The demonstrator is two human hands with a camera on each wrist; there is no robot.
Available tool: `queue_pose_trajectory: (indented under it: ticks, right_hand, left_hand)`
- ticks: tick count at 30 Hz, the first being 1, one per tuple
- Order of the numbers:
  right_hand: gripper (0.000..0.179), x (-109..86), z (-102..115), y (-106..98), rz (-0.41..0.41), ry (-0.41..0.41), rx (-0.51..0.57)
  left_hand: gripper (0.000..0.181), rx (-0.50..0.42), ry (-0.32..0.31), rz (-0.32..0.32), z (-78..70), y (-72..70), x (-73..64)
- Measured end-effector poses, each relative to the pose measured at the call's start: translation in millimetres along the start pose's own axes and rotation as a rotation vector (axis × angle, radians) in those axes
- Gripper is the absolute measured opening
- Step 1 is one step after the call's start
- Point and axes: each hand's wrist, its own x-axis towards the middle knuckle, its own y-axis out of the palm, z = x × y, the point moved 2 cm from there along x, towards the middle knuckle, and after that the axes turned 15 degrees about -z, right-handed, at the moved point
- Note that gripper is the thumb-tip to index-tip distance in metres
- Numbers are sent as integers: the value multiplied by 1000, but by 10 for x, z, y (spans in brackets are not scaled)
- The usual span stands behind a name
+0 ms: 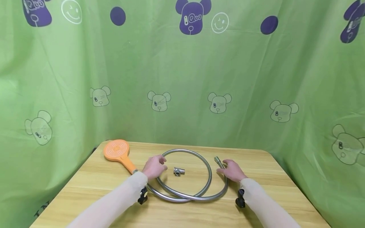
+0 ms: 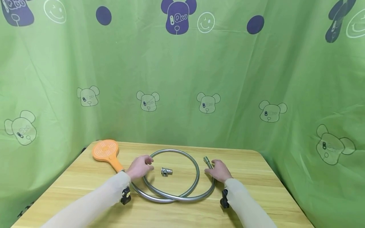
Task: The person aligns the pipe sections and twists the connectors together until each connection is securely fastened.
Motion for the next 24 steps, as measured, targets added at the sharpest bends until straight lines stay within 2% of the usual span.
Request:
queue_pose_trajectory:
  ticks: [10, 24]
  right_hand:
    - [70, 40, 2, 21, 43, -5, -16]
    - [62, 60, 6, 11, 41, -32, -66]
  left_hand:
    - [33, -4, 3, 30, -27, 33, -21]
    - [33, 6, -16, 53, -21, 50, 2]
